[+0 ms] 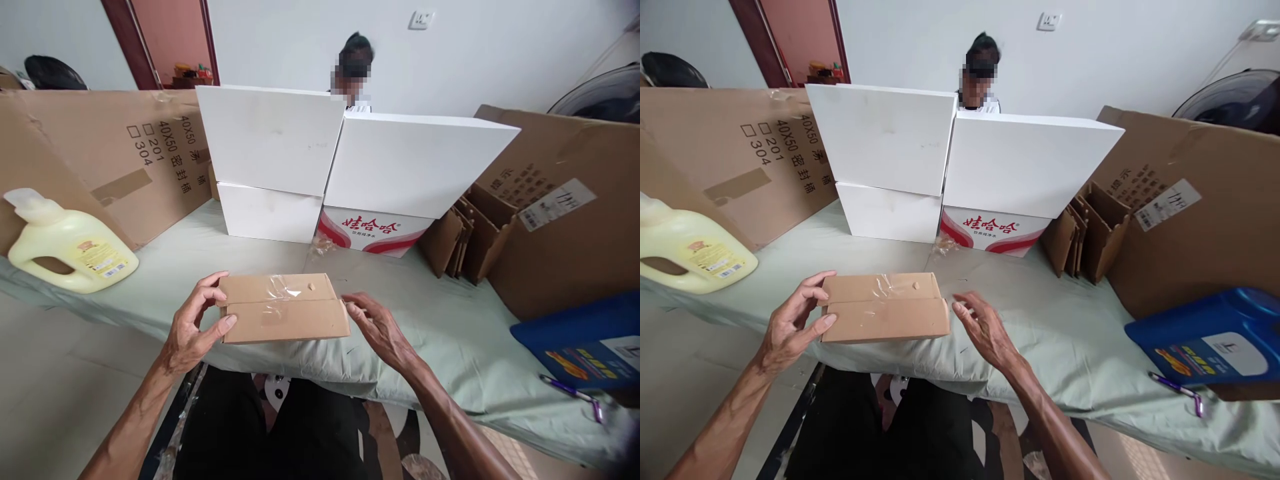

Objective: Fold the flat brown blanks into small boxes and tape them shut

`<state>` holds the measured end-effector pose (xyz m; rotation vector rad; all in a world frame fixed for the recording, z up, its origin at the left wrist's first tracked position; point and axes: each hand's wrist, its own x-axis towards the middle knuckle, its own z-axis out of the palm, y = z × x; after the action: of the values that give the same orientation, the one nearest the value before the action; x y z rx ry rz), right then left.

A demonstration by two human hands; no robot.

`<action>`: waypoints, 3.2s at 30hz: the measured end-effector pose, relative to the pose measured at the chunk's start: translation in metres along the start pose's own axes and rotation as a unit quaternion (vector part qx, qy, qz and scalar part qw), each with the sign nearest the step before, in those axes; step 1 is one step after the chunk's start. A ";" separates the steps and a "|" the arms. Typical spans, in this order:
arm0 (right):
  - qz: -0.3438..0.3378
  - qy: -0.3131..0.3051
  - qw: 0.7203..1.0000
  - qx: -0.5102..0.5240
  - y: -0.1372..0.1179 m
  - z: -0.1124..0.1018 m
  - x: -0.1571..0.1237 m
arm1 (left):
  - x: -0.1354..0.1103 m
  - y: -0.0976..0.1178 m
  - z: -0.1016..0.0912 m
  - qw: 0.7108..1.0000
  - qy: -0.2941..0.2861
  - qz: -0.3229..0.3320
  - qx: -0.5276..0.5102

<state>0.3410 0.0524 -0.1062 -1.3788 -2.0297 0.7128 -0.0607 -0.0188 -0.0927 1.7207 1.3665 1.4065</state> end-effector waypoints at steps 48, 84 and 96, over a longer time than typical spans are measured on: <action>-0.239 -0.219 0.930 -0.174 -0.150 -0.041 0.039 | -0.026 0.008 0.009 0.990 0.085 0.113 -0.019; -0.357 -0.087 0.865 -0.342 -0.149 -0.036 0.044 | -0.028 0.011 0.016 0.989 0.110 0.091 -0.028; -0.378 -0.081 0.843 -0.373 -0.155 -0.037 0.048 | -0.024 0.009 0.019 0.990 0.125 0.048 -0.044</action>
<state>0.2554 0.0514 0.0365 -0.6971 -2.8526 -0.3749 -0.0382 -0.0400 -0.1007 1.6152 1.3415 1.7581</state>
